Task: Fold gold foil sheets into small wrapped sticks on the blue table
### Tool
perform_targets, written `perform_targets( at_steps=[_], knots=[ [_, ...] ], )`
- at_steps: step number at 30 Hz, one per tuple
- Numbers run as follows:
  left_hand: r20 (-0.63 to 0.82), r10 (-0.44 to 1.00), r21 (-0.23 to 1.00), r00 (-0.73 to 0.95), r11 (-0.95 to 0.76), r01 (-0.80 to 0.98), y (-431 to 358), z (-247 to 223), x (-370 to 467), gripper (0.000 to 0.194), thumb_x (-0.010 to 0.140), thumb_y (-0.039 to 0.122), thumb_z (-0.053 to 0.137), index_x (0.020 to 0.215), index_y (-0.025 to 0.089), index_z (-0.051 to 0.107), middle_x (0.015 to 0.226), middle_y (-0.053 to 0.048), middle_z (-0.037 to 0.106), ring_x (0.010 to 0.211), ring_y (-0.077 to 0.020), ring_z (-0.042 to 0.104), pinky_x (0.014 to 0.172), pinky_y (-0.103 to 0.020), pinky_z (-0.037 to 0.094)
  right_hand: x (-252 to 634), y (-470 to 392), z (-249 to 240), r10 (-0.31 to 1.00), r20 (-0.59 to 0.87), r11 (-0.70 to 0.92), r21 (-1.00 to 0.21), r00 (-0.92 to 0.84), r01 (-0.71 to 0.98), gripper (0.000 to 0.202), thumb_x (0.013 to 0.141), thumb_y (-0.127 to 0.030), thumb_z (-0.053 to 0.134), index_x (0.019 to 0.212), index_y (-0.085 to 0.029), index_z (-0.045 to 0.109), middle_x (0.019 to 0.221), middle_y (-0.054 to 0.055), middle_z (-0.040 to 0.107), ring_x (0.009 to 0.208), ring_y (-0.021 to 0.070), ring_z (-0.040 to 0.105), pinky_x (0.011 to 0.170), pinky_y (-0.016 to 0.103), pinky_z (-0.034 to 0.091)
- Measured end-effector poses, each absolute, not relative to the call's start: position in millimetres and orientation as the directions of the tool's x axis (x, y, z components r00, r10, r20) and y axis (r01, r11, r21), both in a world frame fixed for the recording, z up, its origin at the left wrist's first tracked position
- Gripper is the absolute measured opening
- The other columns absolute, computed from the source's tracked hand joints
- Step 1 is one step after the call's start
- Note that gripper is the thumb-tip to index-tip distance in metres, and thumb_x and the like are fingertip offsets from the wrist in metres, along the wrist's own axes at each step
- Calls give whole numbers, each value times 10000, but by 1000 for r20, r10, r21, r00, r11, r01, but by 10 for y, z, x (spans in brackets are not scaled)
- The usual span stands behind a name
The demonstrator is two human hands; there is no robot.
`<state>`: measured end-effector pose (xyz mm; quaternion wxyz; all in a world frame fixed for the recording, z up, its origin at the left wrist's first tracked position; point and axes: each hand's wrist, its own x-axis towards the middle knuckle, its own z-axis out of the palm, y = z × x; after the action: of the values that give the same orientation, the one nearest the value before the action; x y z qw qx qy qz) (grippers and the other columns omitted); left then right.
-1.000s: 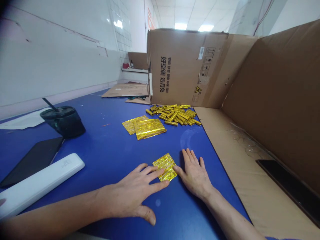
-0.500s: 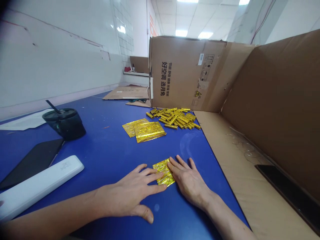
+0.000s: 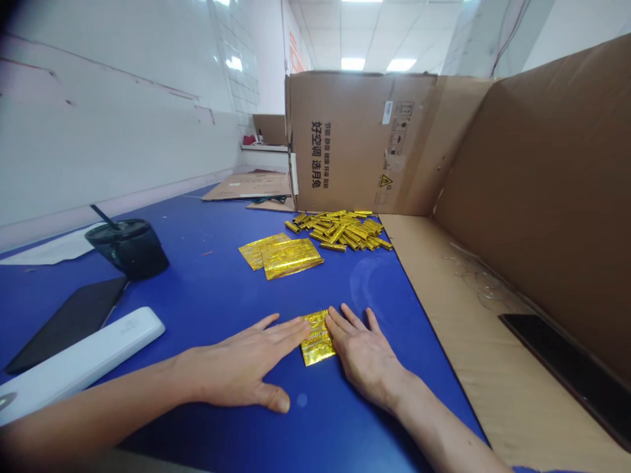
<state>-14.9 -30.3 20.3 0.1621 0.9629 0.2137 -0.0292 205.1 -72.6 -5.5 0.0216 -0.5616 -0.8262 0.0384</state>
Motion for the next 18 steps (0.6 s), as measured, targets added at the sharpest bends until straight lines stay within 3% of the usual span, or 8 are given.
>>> perform_targets(
  at_steps=[4, 7, 11, 14, 18],
  knots=[
    [-123, 414, 264, 902, -863, 432, -275, 164, -155, 770, 745, 613, 379, 1334, 194, 113, 1379, -107, 177, 1261, -229, 150, 999, -430, 86, 2046, -726, -66, 933, -2, 358, -99, -360, 928, 496, 818, -131, 283, 1309, -205, 266, 1359, 44, 267, 1239, 240, 217, 954, 573, 174],
    [-52, 466, 259, 883, -848, 462, -268, 169, -99, 534, 811, 484, 395, 1260, 212, 298, 1313, -88, 346, 1207, -214, 294, 982, -420, 144, 2042, -725, -68, 933, -14, 357, -92, -359, 930, 501, 813, -118, 271, 1308, -198, 268, 1362, 42, 256, 1239, 235, 216, 954, 572, 171],
    [73, 595, 244, 800, -789, 564, -286, 184, 43, 277, 803, 402, 461, 939, 166, 514, 919, -46, 603, 874, -196, 542, 845, -358, 321, 2044, -729, -72, 935, -15, 352, -89, -355, 932, 504, 804, -106, 266, 1298, -201, 292, 1362, 39, 251, 1239, 234, 219, 954, 573, 164],
    [125, 653, 210, 747, -753, 623, -310, 158, 143, 281, 786, 429, 474, 707, 165, 530, 731, -22, 577, 727, -185, 533, 705, -318, 369, 2047, -731, -80, 936, -8, 349, -103, -352, 931, 502, 806, -109, 270, 1297, -212, 297, 1361, 44, 255, 1238, 234, 222, 957, 565, 167],
    [158, 722, 261, 674, -689, 676, -329, 83, 216, 291, 739, 443, 527, 648, 167, 537, 818, -38, 545, 803, -196, 498, 693, -303, 371, 2052, -725, -86, 933, -6, 356, -122, -360, 926, 504, 808, -116, 275, 1302, -212, 286, 1364, 48, 250, 1240, 243, 214, 954, 568, 167]
  ],
)
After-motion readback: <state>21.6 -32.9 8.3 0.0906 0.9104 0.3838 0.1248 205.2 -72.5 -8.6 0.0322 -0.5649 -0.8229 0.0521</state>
